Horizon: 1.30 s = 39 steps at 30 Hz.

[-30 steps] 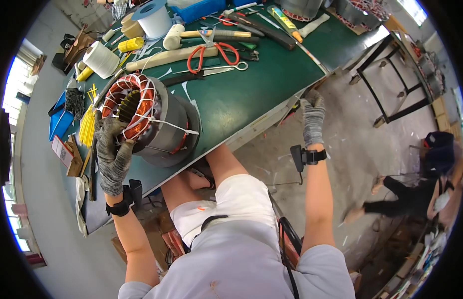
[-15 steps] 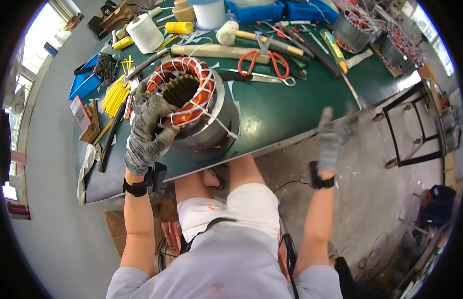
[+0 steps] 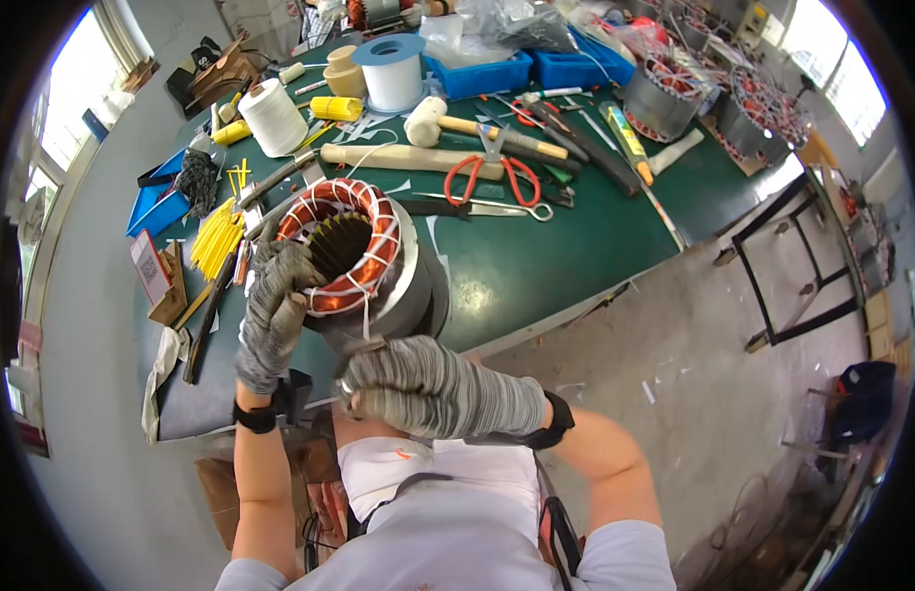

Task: Binding and winding the coils of an electric motor stator using white thread.

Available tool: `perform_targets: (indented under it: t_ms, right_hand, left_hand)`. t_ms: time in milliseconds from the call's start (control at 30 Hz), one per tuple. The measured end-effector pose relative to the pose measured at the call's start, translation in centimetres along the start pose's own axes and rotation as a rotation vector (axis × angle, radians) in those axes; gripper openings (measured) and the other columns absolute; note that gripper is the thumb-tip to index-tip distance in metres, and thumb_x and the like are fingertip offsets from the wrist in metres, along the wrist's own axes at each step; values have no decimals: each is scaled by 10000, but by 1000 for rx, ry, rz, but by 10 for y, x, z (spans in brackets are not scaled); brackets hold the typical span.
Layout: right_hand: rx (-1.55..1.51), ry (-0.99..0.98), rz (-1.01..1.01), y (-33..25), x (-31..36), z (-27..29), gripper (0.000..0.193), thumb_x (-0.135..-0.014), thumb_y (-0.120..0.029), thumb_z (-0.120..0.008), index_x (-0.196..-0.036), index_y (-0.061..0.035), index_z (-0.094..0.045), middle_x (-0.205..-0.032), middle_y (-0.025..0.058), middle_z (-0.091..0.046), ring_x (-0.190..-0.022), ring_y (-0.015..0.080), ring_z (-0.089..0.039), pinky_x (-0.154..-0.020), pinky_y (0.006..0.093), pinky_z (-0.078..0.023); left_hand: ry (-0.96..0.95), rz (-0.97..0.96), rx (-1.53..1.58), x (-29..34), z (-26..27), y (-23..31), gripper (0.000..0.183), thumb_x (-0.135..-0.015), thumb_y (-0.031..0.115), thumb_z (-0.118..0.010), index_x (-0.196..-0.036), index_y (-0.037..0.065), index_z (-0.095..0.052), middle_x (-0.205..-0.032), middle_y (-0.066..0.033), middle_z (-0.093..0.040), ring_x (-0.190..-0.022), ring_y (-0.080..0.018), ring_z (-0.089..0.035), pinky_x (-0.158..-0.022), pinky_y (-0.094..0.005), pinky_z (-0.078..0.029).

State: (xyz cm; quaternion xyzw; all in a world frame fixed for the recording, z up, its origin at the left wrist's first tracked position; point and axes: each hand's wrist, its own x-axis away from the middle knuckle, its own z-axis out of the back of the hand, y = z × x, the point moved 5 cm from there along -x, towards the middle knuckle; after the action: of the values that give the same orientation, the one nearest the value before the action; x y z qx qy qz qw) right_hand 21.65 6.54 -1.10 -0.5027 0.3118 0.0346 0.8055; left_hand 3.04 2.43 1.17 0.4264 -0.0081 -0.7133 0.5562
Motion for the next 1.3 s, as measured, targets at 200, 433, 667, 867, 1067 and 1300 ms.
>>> perform_targets:
  t_ms: [200,433,667,867,1067,1300]
  right_hand:
    - [20,22,-270,33,1,40,212,-862,-242,-589,-854,-32,-614,-822,59,-632,-729,156,-598,-574,319,-438]
    - [850,142,-325,51,20,111,194,-881,-209,-555,-963,-34,-564,-922,110,-564,-716,204,-573,-635,293,-453]
    - [665,109,-581,49,24,123,121,-849,-111,-530,-929,-31,-572,-852,103,-523,-754,228,-523,-703,298,-423]
    - [494,69,-422,17,-14,72,244,-882,-272,-529,-879,-34,-580,-793,47,-540,-616,102,-501,-606,241,-412]
    - [371,-25,-332,-25,-11,8,159,-801,-232,-631,-873,-92,-648,-819,63,-658,-847,263,-596,-788,352,-461]
    - [155,-1,-161,-21,-1,-60,494,-802,-461,-620,-1085,-58,-593,-1001,73,-628,-948,305,-572,-905,383,-397]
  left_hand:
    - [121,-53,52,-7,-3,-3,38,-711,43,-513,-674,51,-506,-679,-61,-512,-764,-286,-531,-1057,-515,-259]
    - [90,-110,343,-10,16,-21,96,-813,76,-543,-899,36,-559,-1004,-120,-569,-1025,-309,-516,-951,-407,-379]
    - [152,162,-425,69,43,-69,325,-728,-29,-601,-1041,37,-540,-1017,-149,-537,-959,-304,-536,-850,-362,-432]
    - [-326,1043,-722,74,73,-197,372,-873,277,-482,-1203,106,-495,-982,-167,-636,-941,-353,-603,-784,-427,-485]
    - [-71,1071,-702,81,75,-212,323,-901,357,-420,-1031,95,-558,-905,-160,-629,-839,-336,-613,-697,-437,-485]
    - [-42,64,-145,107,-7,51,254,-689,146,-612,-936,106,-568,-844,-80,-587,-779,-316,-570,-690,-399,-447]
